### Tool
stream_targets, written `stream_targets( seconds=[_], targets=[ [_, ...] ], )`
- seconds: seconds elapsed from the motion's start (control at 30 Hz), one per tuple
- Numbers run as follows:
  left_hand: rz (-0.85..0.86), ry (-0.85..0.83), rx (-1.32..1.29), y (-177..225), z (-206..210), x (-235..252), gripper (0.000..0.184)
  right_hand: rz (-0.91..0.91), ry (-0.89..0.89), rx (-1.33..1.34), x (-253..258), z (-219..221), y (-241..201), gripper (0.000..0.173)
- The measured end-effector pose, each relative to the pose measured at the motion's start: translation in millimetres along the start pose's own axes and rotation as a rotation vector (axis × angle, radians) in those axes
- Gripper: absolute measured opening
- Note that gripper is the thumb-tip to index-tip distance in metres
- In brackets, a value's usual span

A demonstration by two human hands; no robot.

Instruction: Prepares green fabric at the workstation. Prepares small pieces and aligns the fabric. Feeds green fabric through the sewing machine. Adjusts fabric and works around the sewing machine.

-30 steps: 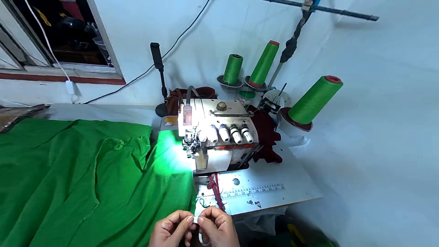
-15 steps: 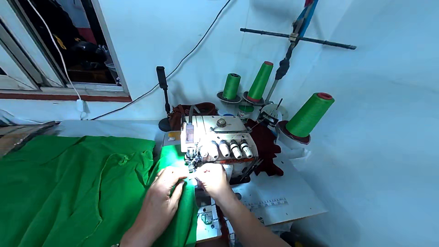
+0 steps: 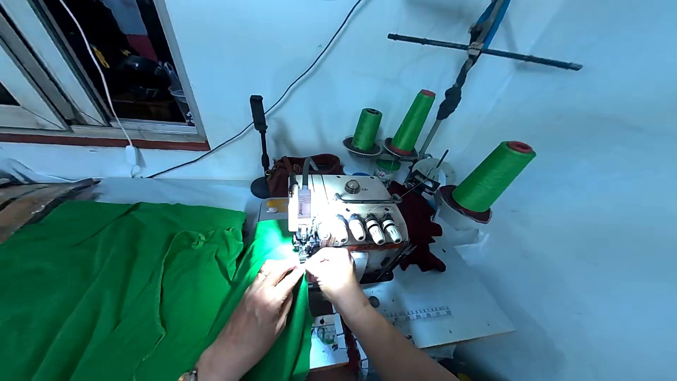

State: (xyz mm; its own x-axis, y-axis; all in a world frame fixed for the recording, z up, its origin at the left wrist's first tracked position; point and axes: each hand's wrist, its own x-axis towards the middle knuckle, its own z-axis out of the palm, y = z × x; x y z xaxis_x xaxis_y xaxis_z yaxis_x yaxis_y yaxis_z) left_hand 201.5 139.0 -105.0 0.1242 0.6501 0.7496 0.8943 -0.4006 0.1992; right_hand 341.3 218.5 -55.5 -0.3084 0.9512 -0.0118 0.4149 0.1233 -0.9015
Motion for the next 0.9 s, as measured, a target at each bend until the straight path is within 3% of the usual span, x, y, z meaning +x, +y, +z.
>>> stream_targets(
  seconds=[0.33, 0.57, 0.77, 0.9],
  targets=[
    [0.007, -0.032, 0.135, 6, 4, 1, 0.032, -0.043, 0.152, 0.029, -10, 7, 6, 0.009],
    [-0.030, -0.067, 0.102, 5, 2, 0, 0.036, -0.585, 0.664, -0.203, -50, 43, 52, 0.016],
    [-0.041, -0.073, 0.096, 10, 2, -1, 0.038, -0.276, 0.377, 0.114, -69, 60, 77, 0.029],
    [-0.069, -0.069, 0.144, 15, 4, -3, 0.040, -0.262, 0.343, 0.212, -69, 50, 76, 0.016]
  ],
)
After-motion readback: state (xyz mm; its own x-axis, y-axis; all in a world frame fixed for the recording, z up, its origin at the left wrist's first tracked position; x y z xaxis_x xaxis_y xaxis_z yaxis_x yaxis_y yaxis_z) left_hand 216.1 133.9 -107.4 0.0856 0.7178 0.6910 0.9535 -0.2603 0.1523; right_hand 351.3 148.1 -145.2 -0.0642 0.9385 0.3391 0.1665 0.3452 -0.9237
